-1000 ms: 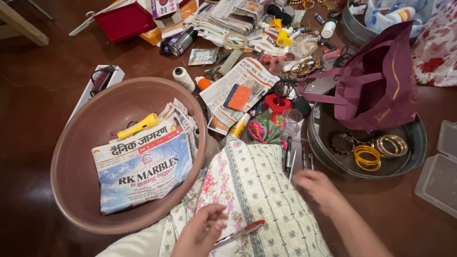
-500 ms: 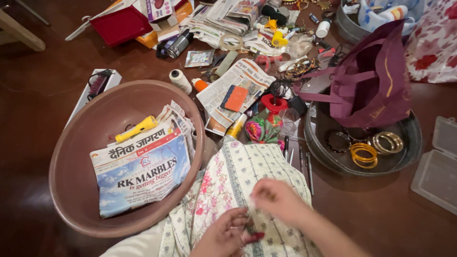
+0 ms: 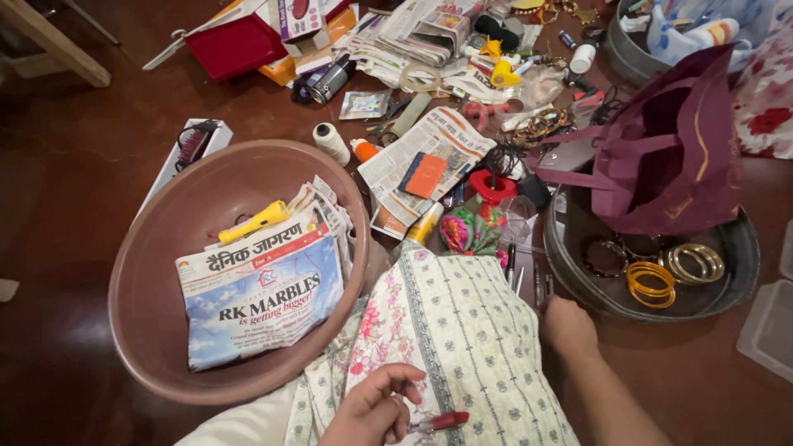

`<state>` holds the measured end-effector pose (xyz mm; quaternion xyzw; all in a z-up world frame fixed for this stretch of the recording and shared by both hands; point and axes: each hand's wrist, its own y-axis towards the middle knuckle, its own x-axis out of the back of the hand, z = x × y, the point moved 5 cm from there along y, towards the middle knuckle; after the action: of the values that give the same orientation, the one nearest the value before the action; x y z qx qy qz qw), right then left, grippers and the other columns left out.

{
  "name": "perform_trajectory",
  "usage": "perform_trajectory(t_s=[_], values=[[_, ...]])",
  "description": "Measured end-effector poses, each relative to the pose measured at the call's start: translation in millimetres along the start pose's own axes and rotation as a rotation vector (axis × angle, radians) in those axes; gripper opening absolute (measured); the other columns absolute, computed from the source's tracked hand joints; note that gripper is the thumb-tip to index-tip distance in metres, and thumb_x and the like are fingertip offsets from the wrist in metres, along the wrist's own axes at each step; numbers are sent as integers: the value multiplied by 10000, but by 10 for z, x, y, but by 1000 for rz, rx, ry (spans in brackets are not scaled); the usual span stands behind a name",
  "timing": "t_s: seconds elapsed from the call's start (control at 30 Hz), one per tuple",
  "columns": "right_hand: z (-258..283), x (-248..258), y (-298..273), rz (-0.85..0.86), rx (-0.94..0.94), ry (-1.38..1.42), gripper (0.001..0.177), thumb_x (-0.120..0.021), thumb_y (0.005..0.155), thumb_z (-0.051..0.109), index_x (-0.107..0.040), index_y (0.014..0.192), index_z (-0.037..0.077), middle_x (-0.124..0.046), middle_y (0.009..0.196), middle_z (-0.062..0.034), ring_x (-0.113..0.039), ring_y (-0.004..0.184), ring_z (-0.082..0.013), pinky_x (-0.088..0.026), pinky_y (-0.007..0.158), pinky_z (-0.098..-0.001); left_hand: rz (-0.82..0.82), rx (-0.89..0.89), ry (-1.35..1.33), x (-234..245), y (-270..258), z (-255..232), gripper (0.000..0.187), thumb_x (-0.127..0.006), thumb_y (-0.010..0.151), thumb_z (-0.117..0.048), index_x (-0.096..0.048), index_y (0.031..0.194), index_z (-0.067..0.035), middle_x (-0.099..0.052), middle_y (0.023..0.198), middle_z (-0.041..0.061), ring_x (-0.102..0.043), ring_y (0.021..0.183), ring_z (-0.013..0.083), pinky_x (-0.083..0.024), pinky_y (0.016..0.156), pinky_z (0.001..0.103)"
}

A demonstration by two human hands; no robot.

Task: The person sits on the floor and assembles several pens by inserting ink cartridges into pen barrels and screwing on the caps. The person handles multiple pens one at a time, placing completed pens on the floor beside them.

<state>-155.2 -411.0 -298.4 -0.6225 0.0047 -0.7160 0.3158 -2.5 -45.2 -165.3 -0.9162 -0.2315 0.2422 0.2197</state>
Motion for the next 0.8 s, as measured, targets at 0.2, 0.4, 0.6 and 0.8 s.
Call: perform_trajectory(t_s=[0.2, 0.4, 0.6, 0.8], values=[[-91, -132, 334, 8, 142, 633, 297, -734, 889, 300, -755, 995, 24, -707, 843, -139, -658, 730, -253, -499, 671, -373, -115, -90, -194, 158, -12, -200, 386, -495, 887, 87, -622, 1233, -28, -624, 1027, 45, -538, 606, 103, -377, 500, 232], [695, 552, -128, 621, 312, 1425, 123, -635, 960, 174, -616, 1002, 61, -507, 670, 56, -350, 490, -51, -276, 445, -237, -221, -268, -331, 122, -149, -683, 251, -592, 991, -106, -649, 1211, -1, -588, 941, 31, -506, 642, 88, -377, 533, 230], [2151, 927, -1007, 1172, 678, 1430, 245, -628, 955, 235, -618, 1020, -1, -532, 670, -14, -313, 473, -38, -257, 445, -233, -250, -453, -301, 102, -294, -1145, 305, -588, 1030, -192, -660, 1269, -17, -619, 951, 8, -494, 692, 44, -408, 605, 195], [3083, 502, -1477, 1441, 704, 1131, 236, -626, 990, 227, -633, 1026, -7, -436, 624, 65, -318, 483, -45, -263, 464, -229, -199, -594, -461, 486, -335, -1259, 272, -577, 1059, -195, -634, 1294, -70, -620, 962, -25, -488, 687, 37, -379, 594, 191]])
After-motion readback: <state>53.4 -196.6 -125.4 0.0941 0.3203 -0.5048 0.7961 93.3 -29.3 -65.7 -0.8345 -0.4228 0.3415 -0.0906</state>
